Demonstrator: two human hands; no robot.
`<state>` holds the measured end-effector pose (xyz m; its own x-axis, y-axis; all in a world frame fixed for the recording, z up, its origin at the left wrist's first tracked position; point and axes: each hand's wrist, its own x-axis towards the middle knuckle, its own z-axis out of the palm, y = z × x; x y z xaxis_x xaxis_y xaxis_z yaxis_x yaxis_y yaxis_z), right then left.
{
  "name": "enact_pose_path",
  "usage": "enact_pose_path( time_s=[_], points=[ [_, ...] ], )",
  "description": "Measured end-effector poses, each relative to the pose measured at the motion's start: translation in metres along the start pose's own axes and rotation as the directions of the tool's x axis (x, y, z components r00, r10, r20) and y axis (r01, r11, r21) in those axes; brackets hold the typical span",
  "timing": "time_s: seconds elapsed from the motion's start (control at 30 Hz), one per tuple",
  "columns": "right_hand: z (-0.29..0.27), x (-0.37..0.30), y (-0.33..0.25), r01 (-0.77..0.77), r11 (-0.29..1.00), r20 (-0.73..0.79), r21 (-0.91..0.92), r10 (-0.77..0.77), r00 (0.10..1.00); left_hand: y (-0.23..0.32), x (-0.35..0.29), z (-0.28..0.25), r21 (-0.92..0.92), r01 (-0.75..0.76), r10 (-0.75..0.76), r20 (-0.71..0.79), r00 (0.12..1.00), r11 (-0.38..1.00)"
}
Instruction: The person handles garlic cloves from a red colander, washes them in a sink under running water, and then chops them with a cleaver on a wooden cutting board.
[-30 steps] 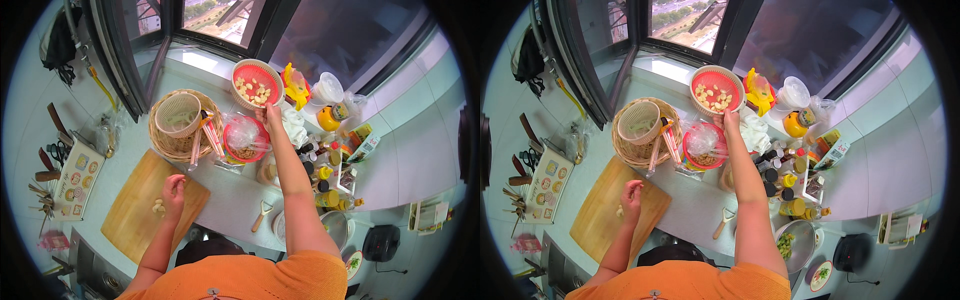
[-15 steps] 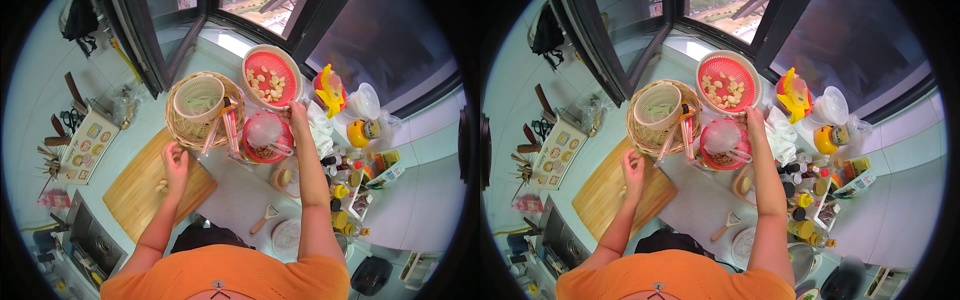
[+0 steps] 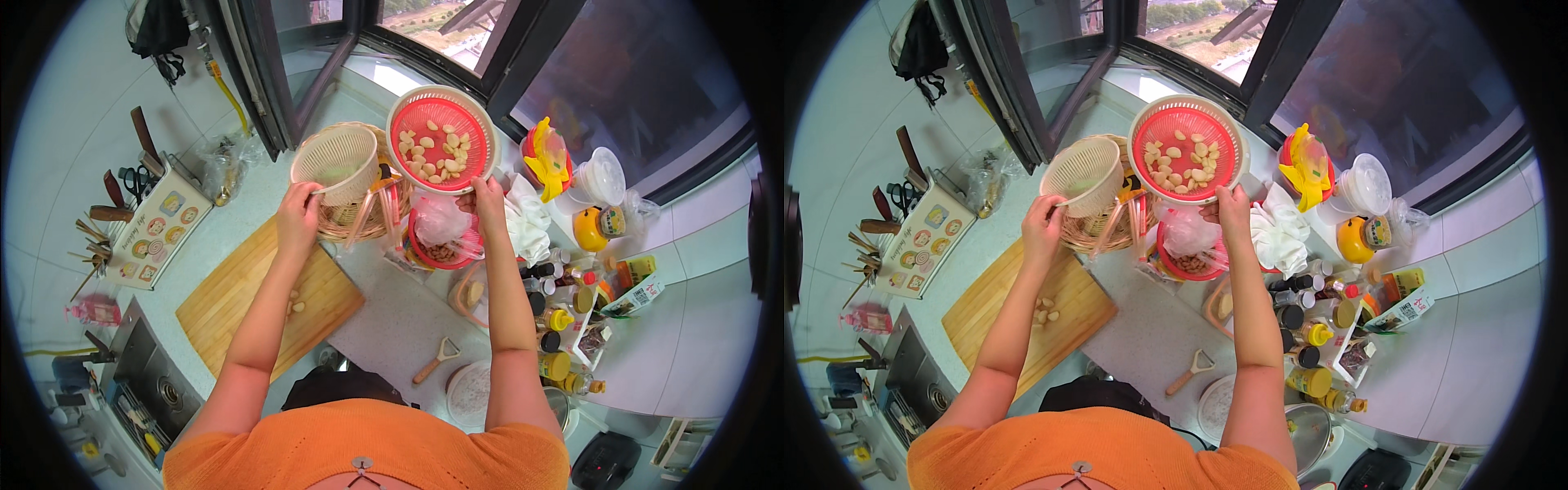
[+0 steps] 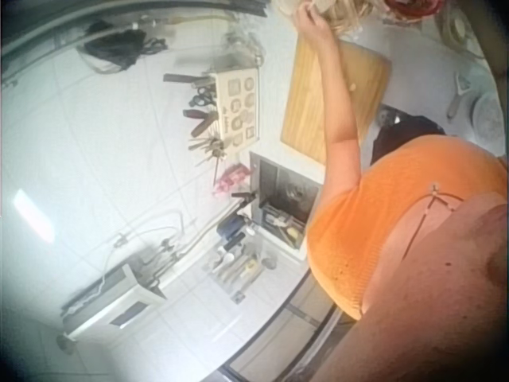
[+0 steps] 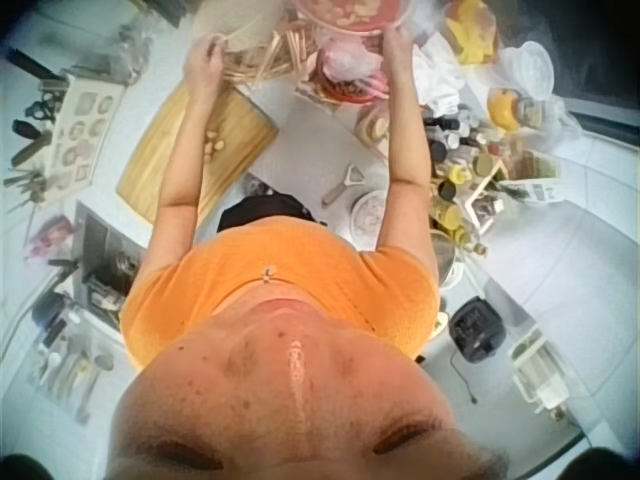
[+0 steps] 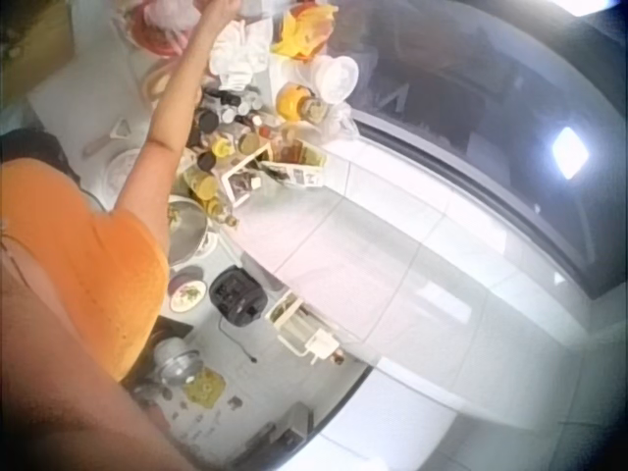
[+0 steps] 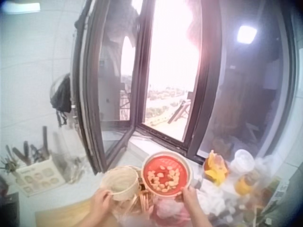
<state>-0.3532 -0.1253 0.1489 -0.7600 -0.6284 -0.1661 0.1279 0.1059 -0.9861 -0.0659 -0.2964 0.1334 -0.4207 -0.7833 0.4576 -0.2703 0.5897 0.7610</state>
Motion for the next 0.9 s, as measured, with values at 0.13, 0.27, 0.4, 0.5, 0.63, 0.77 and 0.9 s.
enact_pose_path(
  time_s=[0.13, 0.27, 0.4, 0.5, 0.63, 0.77, 0.9],
  points=[
    [0.012, -0.001, -0.001, -0.006, 1.0, 0.014, -0.021, 0.007, 1.0, 0.028, -0.008, -0.032, -0.026, -0.039, 0.034, -0.166, 0.985, 0.999],
    [0.041, 0.001, -0.002, -0.026, 0.996, 0.15, -0.086, 0.038, 0.988, 0.037, -0.004, -0.049, -0.01, -0.137, 0.133, -0.179, 0.975, 0.99],
    [0.077, 0.002, 0.008, -0.032, 0.989, 0.262, -0.146, 0.07, 0.962, 0.041, 0.008, -0.034, -0.022, -0.159, 0.155, -0.103, 0.982, 0.987],
    [0.102, 0.008, 0.022, -0.073, 0.983, 0.277, -0.169, 0.119, 0.953, 0.027, 0.019, -0.014, 0.011, -0.152, 0.152, -0.004, 0.988, 0.988],
    [0.113, 0.007, 0.021, -0.127, 0.977, 0.285, -0.169, 0.172, 0.943, 0.008, 0.023, 0.008, 0.009, -0.164, 0.161, 0.14, 0.977, 0.986],
    [0.111, -0.004, 0.014, -0.034, 0.983, 0.28, -0.178, 0.084, 0.956, 0.012, 0.013, 0.005, -0.036, -0.165, 0.168, 0.114, 0.979, 0.986],
    [0.088, -0.014, 0.016, 0.05, 0.992, 0.186, -0.117, -0.028, 0.982, 0.015, -0.009, -0.014, -0.122, -0.071, 0.08, 0.072, 0.994, 0.99]
  ],
)
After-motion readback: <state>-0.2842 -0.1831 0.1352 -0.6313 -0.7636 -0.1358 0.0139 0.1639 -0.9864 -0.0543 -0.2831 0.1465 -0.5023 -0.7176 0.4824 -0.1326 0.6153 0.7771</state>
